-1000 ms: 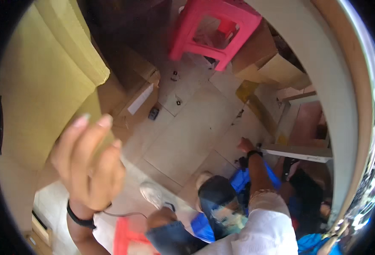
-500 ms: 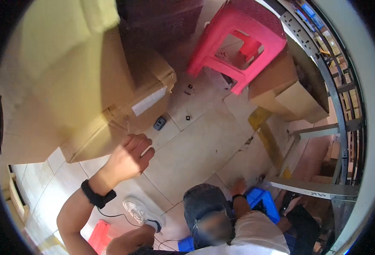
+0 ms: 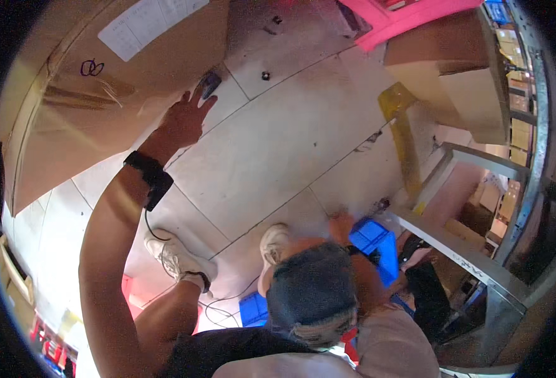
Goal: Assembling electronics components at a factory workstation and packing finished products into a cardboard box.
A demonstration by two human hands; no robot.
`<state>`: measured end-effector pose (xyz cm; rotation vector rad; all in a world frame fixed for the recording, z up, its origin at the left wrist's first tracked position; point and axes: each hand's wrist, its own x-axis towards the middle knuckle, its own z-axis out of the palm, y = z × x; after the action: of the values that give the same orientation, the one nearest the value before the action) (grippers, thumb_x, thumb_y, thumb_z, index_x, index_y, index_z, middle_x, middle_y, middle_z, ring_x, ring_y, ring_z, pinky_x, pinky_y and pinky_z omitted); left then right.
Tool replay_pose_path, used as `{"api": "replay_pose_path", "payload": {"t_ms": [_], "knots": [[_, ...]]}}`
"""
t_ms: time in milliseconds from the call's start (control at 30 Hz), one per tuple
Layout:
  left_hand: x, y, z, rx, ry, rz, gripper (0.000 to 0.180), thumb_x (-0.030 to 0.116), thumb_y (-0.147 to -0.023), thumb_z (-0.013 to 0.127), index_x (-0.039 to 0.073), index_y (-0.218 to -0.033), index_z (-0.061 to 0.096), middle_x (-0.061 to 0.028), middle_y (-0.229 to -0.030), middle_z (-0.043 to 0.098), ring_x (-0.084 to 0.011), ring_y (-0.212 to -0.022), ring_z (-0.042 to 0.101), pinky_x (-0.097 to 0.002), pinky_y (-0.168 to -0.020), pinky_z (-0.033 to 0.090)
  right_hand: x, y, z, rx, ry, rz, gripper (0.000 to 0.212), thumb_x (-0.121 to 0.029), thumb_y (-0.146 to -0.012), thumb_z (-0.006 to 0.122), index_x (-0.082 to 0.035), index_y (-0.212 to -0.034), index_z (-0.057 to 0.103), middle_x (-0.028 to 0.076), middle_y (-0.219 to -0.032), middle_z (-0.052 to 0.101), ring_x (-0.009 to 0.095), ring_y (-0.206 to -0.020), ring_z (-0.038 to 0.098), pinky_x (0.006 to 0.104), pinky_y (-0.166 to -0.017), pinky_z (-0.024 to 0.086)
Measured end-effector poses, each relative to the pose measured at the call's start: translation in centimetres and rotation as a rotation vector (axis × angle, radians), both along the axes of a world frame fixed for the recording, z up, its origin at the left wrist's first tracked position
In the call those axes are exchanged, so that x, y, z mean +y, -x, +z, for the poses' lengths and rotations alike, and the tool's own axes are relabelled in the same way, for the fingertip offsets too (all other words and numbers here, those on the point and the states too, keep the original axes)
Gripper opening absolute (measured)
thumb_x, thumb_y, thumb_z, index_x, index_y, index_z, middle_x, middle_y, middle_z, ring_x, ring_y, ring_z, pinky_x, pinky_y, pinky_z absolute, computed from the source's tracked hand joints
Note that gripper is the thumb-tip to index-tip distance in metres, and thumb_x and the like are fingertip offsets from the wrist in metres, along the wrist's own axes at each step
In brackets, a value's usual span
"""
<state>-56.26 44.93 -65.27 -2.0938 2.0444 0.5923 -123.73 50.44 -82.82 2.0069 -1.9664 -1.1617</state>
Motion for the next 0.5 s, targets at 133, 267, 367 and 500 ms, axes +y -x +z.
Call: {"api": "replay_pose_path", "payload": {"t_ms": [133,267,367,500], "knots": [[-1.1,-1.3,-2.9,-0.025,-0.029,0.046,0.081,0.014,-0.078,0.067,0.019,-0.148,0.027,-0.0186,-0.153,0.022,-0.0421,-0.129,0.042,-0.0474,-0.095,0.050,-11.6,-20.3,8.3,-1.290,0.090,-0.215,0.017,-0.012,-0.080,0.065,-0.006,-0.093,0.056,0.012,-0.076,0.062,0.032,-0.070,0.061,0.0419,-0.063,0.049],[-1.8,-1.0,-3.1,-0.026,0.019,0.045,0.086,0.014,-0.078,0.068,0.027,-0.150,0.024,-0.0178,-0.155,0.018,-0.0422,-0.130,0.042,-0.0471,-0.095,0.050,-24.8,-36.6,11.7,-1.150,0.088,0.355,0.025,-0.027,-0.089,0.060,-0.002,-0.089,0.063,0.019,-0.086,0.062,0.035,-0.082,0.061,0.0412,-0.076,0.048],[-0.9,-1.4,-4.0,0.046,-0.031,0.116,0.082,0.012,-0.078,0.066,0.033,-0.148,0.029,-0.0168,-0.154,0.022,-0.0409,-0.129,0.044,-0.0479,-0.097,0.048,-28.0,-47.9,12.3,-1.208,-0.058,0.195,0.032,-0.030,-0.084,0.062,0.002,-0.088,0.062,0.020,-0.083,0.063,0.037,-0.086,0.061,0.0441,-0.075,0.048],[-3.3,-0.5,-6.2,0.014,0.195,0.053,0.071,0.011,-0.078,0.064,0.032,-0.142,0.039,-0.0170,-0.146,0.033,-0.0380,-0.126,0.046,-0.0489,-0.097,0.046,-28.9,-51.7,9.1,-1.073,0.039,0.323,0.030,-0.022,-0.082,0.060,0.005,-0.093,0.063,0.024,-0.098,0.064,0.041,-0.098,0.060,0.0499,-0.081,0.049]]}}
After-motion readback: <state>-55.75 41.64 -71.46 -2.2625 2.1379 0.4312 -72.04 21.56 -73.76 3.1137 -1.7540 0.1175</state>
